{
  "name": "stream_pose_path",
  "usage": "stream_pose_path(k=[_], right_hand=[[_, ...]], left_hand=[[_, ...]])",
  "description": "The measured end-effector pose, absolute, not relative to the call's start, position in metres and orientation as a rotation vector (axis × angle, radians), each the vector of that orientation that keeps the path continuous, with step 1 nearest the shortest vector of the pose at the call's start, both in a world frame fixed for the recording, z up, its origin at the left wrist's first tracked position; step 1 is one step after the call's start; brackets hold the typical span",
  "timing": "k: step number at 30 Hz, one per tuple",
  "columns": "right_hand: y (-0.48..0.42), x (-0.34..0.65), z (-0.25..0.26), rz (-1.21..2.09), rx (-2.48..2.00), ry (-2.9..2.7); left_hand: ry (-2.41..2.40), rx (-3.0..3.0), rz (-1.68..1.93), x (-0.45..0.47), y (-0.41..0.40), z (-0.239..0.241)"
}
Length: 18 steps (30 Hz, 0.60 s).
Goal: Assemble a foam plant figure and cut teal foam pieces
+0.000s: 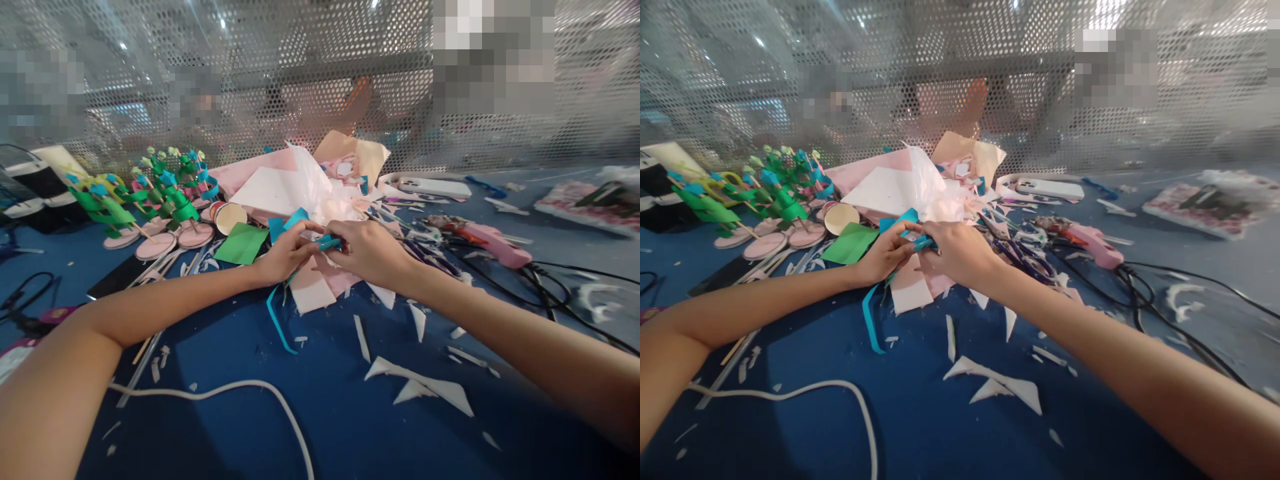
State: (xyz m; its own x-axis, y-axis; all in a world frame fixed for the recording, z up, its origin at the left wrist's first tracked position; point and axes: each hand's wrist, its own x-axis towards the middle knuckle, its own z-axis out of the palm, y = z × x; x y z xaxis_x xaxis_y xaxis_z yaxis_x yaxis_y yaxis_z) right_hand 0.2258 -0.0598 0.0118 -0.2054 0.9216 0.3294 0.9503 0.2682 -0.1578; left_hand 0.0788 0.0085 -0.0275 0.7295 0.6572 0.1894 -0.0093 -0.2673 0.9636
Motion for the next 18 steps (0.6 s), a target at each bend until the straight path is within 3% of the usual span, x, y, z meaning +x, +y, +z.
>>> stream_pose_path(k=[11, 18], right_hand=[[-0.061, 0.225, 0.021, 0.096, -1.71, -2.017], [-0.048, 0.235, 0.012, 0.856, -1.303, -1.803]], left_hand=[[0.467, 1.813, 0.791, 0.078, 0.012, -0.031], [0.536, 1.752, 0.851, 0.076, 0.014, -0.031]])
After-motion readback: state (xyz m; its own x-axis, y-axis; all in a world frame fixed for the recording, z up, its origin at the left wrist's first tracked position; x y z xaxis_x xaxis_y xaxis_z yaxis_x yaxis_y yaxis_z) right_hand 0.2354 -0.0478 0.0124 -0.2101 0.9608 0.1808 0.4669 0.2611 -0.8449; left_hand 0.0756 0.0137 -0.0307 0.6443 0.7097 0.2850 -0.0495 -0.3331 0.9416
